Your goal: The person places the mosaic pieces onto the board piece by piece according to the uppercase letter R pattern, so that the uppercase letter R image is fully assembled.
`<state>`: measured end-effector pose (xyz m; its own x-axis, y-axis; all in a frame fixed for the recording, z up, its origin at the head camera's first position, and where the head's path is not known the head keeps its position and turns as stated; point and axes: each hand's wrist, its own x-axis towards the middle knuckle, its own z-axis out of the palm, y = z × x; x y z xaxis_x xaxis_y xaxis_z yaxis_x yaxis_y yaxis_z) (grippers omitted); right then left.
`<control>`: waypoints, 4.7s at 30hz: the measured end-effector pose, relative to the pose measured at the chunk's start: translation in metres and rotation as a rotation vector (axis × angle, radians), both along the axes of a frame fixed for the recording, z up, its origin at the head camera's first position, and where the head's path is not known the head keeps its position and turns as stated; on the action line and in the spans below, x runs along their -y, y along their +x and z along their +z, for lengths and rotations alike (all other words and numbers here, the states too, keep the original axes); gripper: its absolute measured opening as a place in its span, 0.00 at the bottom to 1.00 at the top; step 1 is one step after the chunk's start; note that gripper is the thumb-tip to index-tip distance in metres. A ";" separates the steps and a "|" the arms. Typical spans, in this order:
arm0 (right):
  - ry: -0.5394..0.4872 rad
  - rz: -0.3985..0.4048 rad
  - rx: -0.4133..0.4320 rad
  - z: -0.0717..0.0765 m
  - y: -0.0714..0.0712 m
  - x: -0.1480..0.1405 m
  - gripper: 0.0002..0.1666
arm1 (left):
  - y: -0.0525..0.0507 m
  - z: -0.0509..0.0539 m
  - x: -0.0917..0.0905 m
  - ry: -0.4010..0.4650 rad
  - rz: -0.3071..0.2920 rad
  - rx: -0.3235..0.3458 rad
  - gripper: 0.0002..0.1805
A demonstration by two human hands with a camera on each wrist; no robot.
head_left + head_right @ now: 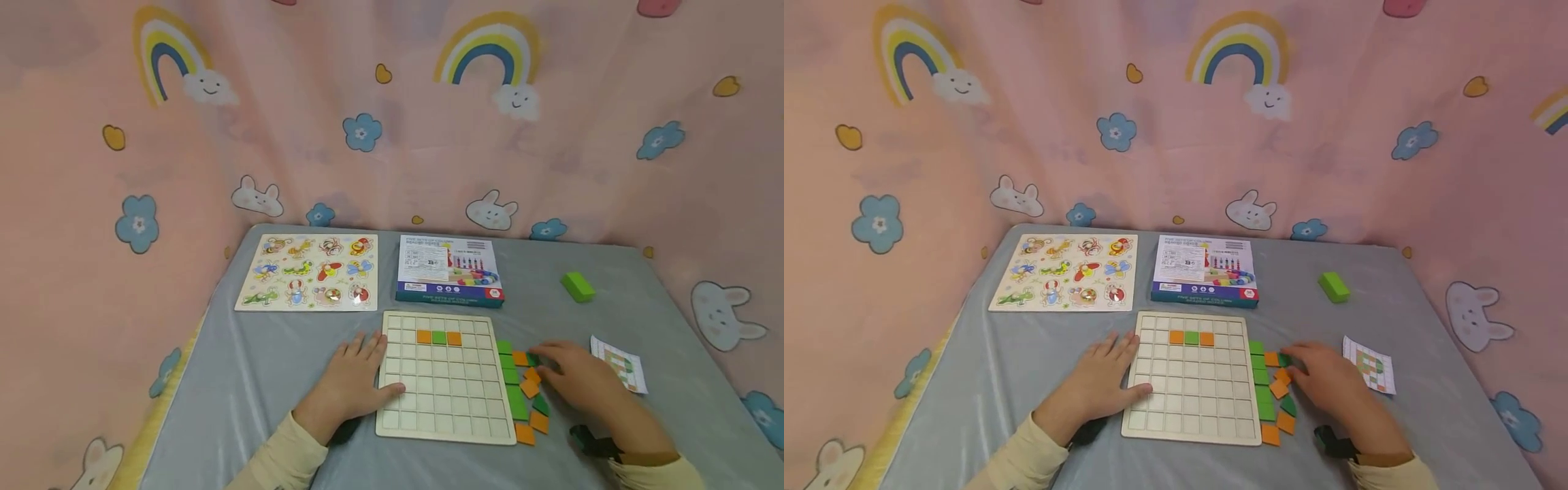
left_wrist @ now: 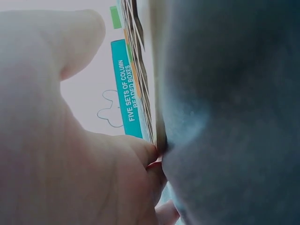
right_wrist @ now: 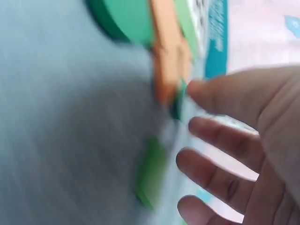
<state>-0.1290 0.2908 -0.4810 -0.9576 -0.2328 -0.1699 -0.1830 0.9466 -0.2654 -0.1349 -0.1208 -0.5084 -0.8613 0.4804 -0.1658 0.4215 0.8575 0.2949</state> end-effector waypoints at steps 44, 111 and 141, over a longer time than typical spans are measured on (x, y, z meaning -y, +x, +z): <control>-0.127 0.131 -0.017 -0.002 -0.012 0.040 0.18 | 0.001 -0.002 0.002 -0.019 -0.015 -0.028 0.54; -0.025 0.000 -0.159 0.016 0.000 0.084 0.20 | 0.004 0.006 0.011 -0.015 0.031 -0.001 0.49; 0.120 0.311 -0.228 -0.001 -0.018 0.157 0.08 | 0.003 0.006 -0.001 -0.021 0.018 0.018 0.51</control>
